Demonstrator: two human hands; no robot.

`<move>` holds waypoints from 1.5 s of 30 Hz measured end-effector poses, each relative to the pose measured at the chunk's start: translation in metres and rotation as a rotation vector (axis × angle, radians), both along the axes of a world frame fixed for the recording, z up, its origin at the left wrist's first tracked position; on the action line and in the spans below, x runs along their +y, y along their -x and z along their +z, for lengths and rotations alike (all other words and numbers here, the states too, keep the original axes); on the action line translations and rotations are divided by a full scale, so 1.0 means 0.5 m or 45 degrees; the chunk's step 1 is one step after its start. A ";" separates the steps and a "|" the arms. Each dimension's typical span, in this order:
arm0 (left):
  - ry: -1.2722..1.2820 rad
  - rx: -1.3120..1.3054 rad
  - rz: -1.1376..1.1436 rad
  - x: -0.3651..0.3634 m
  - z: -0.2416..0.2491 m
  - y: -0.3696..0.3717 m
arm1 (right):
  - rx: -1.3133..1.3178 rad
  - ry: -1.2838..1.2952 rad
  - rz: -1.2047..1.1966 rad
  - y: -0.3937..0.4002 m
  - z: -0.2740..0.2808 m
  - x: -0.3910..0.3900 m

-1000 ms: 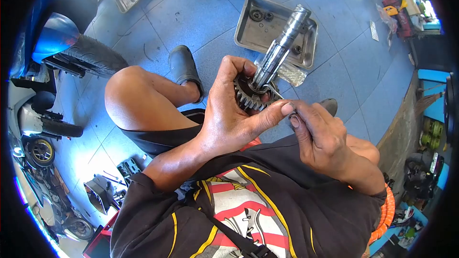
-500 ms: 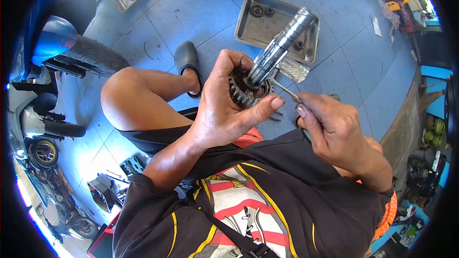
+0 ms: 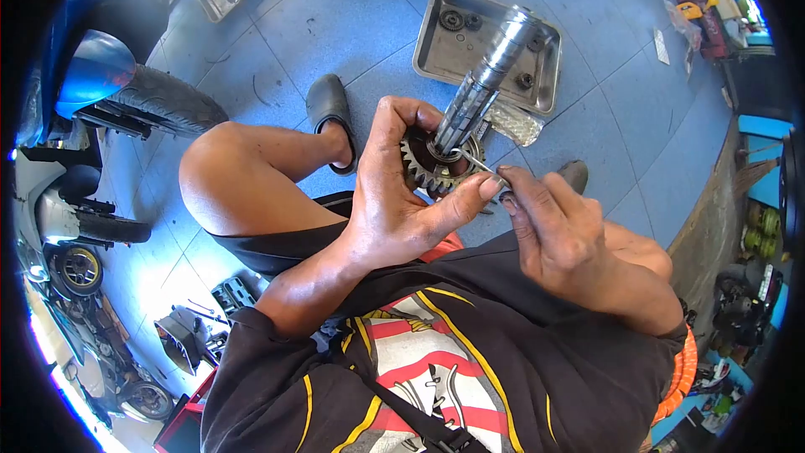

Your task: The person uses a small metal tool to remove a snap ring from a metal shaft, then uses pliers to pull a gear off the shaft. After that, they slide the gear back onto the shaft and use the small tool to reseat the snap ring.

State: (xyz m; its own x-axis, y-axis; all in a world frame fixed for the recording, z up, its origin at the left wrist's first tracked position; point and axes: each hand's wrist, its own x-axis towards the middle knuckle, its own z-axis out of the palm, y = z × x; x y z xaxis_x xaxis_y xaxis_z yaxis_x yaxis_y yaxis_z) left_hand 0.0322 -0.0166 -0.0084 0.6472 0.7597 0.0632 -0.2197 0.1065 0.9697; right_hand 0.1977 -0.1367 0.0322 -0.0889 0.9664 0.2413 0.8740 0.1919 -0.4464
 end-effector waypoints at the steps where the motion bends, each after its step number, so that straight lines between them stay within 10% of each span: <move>1: -0.042 0.034 0.024 -0.002 -0.004 0.000 | 0.000 0.000 0.000 0.004 0.001 0.000; 15: -0.190 0.344 -0.088 0.001 -0.004 0.014 | 0.254 0.180 0.031 -0.023 0.046 0.008; 24: 0.471 -0.109 -0.233 0.014 0.002 0.014 | -0.108 -0.132 0.071 -0.044 0.067 0.028; 45: -0.300 0.144 -0.151 0.000 0.003 0.013 | -0.003 -0.254 0.083 -0.034 0.003 0.023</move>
